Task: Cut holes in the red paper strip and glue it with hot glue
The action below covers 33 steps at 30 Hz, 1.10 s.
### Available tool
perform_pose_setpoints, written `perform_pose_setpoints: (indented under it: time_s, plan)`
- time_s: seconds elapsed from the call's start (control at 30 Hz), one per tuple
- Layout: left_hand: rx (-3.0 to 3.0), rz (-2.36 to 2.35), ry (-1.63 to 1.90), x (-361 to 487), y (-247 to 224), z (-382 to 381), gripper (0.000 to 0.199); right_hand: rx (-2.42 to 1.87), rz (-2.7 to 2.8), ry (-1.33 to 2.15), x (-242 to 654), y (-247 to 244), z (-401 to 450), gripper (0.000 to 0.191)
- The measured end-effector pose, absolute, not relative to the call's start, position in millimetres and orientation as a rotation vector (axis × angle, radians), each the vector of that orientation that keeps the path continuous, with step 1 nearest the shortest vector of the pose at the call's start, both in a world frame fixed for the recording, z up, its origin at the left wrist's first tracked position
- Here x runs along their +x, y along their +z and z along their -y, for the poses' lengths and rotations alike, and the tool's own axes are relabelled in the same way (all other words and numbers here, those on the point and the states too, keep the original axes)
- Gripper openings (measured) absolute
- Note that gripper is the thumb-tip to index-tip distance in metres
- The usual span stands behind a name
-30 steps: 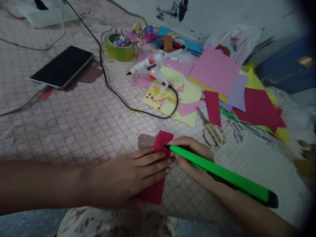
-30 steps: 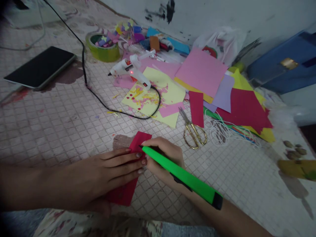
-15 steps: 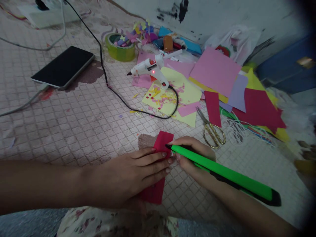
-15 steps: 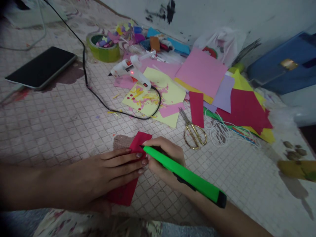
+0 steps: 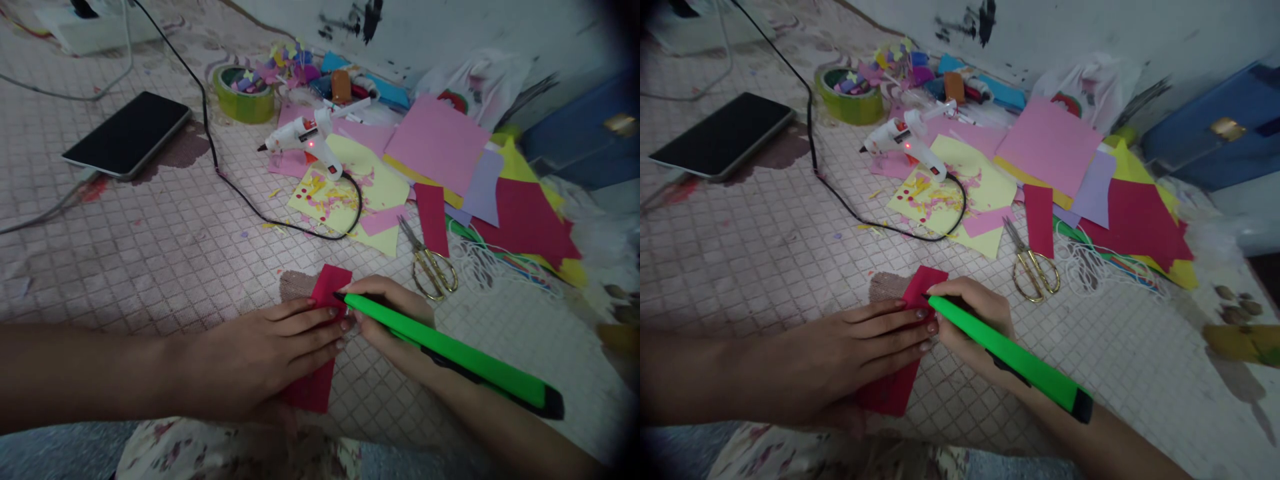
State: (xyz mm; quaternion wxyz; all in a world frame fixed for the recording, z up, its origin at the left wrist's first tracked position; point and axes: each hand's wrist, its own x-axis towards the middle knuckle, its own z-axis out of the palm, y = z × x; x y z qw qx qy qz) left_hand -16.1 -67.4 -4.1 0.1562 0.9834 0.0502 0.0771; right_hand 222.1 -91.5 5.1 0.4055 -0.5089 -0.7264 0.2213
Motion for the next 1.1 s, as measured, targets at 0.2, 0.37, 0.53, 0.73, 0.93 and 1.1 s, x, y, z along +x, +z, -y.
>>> perform_pose_setpoints:
  time_s: [0.2,0.37,0.53,0.73,0.93,1.1]
  plan:
    - [2.776,-0.156,0.31,-17,-4,68,0.069,-1.298,1.853,0.63,225,3,93,0.033]
    - [2.787,-0.138,0.312,-15,-4,67,0.075,-1.299,1.853,0.676,228,0,94,0.036]
    - [2.782,-0.153,0.311,-14,-3,67,0.079,-1.275,1.868,0.691,226,4,93,0.03]
    - [2.786,-0.155,0.318,-15,-4,68,0.077,-1.303,1.821,0.587,222,12,92,0.024]
    - [2.813,-0.151,0.295,-15,-4,67,0.077,-1.297,1.818,0.55,221,8,92,0.027]
    - [2.816,-0.147,0.287,-14,-2,68,0.068,-1.302,1.804,0.545,220,7,92,0.027]
